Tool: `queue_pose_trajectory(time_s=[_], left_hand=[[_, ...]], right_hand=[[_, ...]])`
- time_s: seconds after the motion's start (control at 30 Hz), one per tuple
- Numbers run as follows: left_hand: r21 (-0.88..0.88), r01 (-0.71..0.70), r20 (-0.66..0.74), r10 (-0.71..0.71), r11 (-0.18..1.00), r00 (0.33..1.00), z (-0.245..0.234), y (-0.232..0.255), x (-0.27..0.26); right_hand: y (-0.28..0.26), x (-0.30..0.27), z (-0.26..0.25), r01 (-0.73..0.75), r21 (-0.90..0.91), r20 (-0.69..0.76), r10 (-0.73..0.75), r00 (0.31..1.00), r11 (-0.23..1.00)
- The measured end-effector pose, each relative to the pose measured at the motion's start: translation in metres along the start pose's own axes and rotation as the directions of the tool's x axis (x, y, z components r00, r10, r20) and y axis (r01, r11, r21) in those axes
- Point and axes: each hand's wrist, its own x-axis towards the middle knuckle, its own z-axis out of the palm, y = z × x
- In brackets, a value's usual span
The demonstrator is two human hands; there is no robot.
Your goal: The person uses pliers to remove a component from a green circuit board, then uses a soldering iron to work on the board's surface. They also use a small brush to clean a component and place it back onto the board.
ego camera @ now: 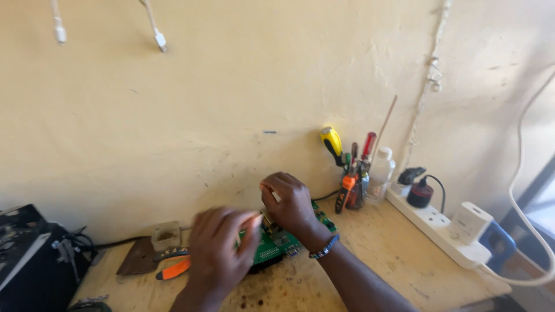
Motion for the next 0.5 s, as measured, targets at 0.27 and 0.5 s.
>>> queue_pose_trajectory(time_s=[0.27,0.5], left_hand=[[-0.103,-0.135,0.284,0.160,0.985,0.946,0.165,0.053,0.091],[0.079,-0.036,0.736,-0.034,0.996,0.677,0.236,0.057,0.111]], right_hand=[[0.024,-0.015,-0.001,-0.246,0.201,0.077,0.235,0.969,0.948],[0.036,-0.014,0.008,-0.040,-0.165,-0.128,0.019,0.992,0.985]])
